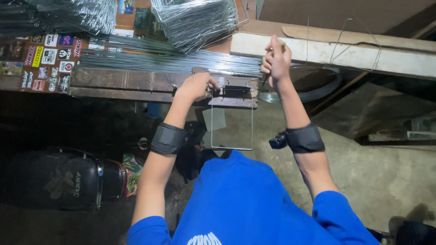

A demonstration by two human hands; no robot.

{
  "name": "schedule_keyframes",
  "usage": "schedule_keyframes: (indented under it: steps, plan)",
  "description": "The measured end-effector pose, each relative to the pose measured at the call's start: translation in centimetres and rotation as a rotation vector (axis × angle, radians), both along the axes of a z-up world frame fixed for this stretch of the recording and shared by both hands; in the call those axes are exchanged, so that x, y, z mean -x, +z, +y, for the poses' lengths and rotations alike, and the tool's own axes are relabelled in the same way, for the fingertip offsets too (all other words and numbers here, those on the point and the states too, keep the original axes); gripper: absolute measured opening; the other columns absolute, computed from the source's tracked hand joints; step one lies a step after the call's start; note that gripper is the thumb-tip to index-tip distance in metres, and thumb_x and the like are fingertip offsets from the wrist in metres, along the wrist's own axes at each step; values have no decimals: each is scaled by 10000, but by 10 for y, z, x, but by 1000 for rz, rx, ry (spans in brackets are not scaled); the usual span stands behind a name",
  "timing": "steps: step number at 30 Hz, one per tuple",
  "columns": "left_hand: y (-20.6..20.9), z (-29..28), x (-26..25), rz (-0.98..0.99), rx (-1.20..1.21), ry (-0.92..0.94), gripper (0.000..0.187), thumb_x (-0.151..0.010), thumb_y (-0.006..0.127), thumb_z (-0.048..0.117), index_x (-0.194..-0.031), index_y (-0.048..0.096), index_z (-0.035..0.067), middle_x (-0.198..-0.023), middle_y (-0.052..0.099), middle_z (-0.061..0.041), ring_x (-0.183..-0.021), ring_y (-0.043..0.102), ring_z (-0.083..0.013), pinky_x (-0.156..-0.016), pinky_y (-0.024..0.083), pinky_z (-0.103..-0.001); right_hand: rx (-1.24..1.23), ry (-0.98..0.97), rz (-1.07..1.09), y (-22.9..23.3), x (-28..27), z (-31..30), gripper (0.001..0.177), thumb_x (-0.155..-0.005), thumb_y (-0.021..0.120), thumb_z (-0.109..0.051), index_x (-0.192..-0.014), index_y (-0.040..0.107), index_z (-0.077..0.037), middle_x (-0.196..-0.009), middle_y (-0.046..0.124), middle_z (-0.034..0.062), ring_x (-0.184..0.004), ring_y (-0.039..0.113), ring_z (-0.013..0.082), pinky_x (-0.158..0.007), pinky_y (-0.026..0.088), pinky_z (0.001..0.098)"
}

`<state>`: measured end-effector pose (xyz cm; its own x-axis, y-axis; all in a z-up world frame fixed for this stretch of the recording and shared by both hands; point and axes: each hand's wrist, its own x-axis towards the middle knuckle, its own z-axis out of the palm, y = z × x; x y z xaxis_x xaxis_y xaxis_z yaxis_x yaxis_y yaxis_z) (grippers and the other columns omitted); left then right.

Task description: Bending metal wires into rectangular frames using a manual bending jig on a workbench.

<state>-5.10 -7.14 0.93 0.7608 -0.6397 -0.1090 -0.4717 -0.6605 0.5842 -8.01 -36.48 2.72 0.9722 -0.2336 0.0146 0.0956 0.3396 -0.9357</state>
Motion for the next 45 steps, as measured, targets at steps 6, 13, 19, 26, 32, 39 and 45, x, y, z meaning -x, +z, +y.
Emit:
schedule_keyframes:
  steps: [6, 13, 19, 26, 32, 39, 45]
  plan:
    - [8, -3, 1, 36, -25, 32, 308, -790, 768, 54, -1025, 819, 248, -1033, 774, -85, -951, 720, -297, -817, 559, -404, 92, 23, 14, -14, -49, 16, 476, -1050, 539, -543, -868, 464, -109, -555, 300, -63, -413, 268, 44, -342, 208, 237]
    - [5, -5, 2, 24, -12, 124, 231, -749, 805, 64, -945, 805, 187, -996, 782, -73, -957, 731, -285, -834, 566, -403, -15, 87, 67, -34, -73, 27, 373, -1088, 439, -465, -906, 453, -140, -592, 335, -57, -447, 267, 40, -381, 195, 224]
    - [14, -6, 6, -12, -1, 181, 206, -676, 889, 136, -859, 800, 167, -931, 757, -75, -961, 697, -296, -840, 542, -414, 112, -10, 69, -55, -92, 36, 159, -985, 394, -187, -914, 513, -108, -593, 406, -28, -448, 336, 64, -364, 237, 253]
    - [14, -4, -1, 113, -18, 194, 217, -704, 875, 140, -900, 793, 180, -959, 774, -59, -951, 731, -249, -841, 560, -380, 739, -308, -51, -61, -96, 48, 242, -964, 515, -194, -943, 639, 13, -752, 642, 175, -681, 603, 245, -674, 491, 405]
    - [24, -4, -4, 170, -64, 164, 253, -705, 893, 145, -945, 818, 176, -958, 764, -68, -926, 731, -226, -828, 563, -362, 727, -462, -71, -86, -97, 26, 250, -962, 536, -207, -976, 671, 4, -846, 692, 180, -763, 661, 260, -746, 518, 415]
    - [24, -7, -3, 142, -53, 161, 255, -677, 898, 103, -909, 800, 142, -925, 776, -56, -913, 742, -229, -820, 568, -371, 45, -502, 160, -77, -68, 5, 229, -1014, 467, -241, -867, 495, -68, -636, 424, 16, -519, 393, 144, -421, 311, 324]
    - [17, -12, -3, 85, -96, 160, 277, -661, 901, 91, -913, 799, 146, -928, 783, -54, -917, 740, -259, -809, 566, -389, -285, -297, 50, -140, -48, -45, 147, -1077, 516, -227, -1035, 451, -102, -778, 471, 7, -631, 426, 103, -510, 379, 260]
